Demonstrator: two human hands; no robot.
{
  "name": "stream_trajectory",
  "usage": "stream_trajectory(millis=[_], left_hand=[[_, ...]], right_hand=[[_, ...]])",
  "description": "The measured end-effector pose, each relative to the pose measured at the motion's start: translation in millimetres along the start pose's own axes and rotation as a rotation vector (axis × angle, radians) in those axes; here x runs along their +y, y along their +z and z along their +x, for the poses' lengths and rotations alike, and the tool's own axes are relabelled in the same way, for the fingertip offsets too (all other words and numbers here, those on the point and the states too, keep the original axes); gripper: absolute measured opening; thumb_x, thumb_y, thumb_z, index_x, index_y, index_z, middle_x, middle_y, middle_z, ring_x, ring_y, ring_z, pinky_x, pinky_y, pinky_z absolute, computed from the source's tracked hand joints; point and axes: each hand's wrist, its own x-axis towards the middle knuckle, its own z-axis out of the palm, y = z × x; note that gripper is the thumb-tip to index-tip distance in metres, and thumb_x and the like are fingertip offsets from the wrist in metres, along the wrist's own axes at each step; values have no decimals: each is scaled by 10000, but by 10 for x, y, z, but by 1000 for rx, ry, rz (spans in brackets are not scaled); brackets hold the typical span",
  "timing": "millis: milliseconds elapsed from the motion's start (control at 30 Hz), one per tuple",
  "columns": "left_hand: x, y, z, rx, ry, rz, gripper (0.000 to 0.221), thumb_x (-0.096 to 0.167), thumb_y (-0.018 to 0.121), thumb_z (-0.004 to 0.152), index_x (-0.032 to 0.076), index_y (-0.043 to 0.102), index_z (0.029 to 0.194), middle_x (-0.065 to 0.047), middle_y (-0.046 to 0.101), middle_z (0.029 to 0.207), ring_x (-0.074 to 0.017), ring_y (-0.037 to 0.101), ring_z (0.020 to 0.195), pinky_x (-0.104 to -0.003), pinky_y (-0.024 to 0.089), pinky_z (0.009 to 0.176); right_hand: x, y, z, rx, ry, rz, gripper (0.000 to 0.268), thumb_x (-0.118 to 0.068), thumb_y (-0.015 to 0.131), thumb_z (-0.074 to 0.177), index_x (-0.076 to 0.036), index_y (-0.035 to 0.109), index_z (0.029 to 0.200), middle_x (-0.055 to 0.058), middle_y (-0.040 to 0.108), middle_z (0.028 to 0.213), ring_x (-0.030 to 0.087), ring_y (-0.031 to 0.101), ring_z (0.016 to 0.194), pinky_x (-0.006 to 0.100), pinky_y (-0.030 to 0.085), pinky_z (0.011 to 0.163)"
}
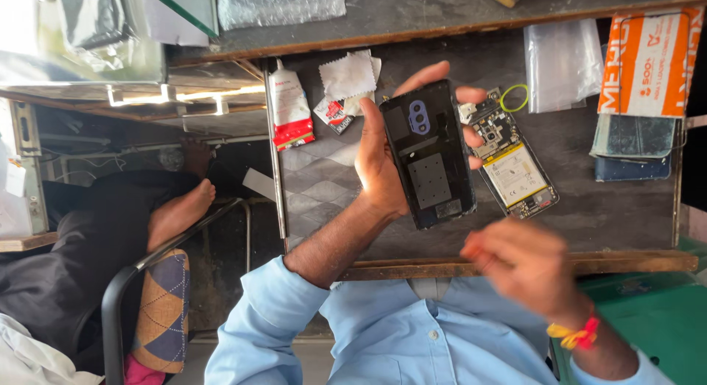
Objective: The person applies adhesive to a phone back cover by hand and then uses a small tool to manipulate internal ribbons before pressing the cover into place on the device.
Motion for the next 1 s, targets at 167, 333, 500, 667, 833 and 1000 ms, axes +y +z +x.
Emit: stream_trajectory(millis=[167,333,500,667,833,1000], left_hand=[[-2,-5,30,-28,89,92,868,727,345,1078,46,289,1613,-295,494,1443,-306,684,1104,-479,610,924],[39,-95,-36,9,140,118,872,728,349,1073,49,279,1616,-283,474,1434,-304,682,1108,-465,602,938],[12,-172,-38,13,152,97,874,735,358,1072,50,289,1612,-277,468,1431,-300,680,1110,-456,594,955],[-16,-153,-77,18,175,166,883,742,389,1065,29,299,1577,-277,472,1435,-289,671,1127,-442,588,978],[-3,-128,-107,22,175,186,928,746,422,1045,21,296,1610,-273,470,1439,-278,662,1151,-440,585,998],[-14,-124,-121,21,182,184,917,744,423,1045,21,297,1595,-271,469,1438,-267,659,1161,-437,588,1001]], right_hand=[[188,-144,338,147,312,239,122,-6,661,993,56,722,1078,106,734,926,126,682,788,247,521,690],[177,-13,502,96,116,58,113,30,693,934,60,718,1039,111,711,873,154,691,759,264,519,687],[161,122,498,141,54,-21,176,48,747,859,64,695,1027,121,688,865,163,686,718,263,531,634],[120,185,488,145,89,-106,165,72,764,831,67,672,967,106,661,805,164,676,696,289,521,634],[78,240,508,164,63,-181,149,67,758,834,63,653,940,113,632,780,183,638,651,314,490,583],[44,260,503,143,20,-287,137,44,757,867,47,646,948,109,586,743,231,603,623,365,454,551]])
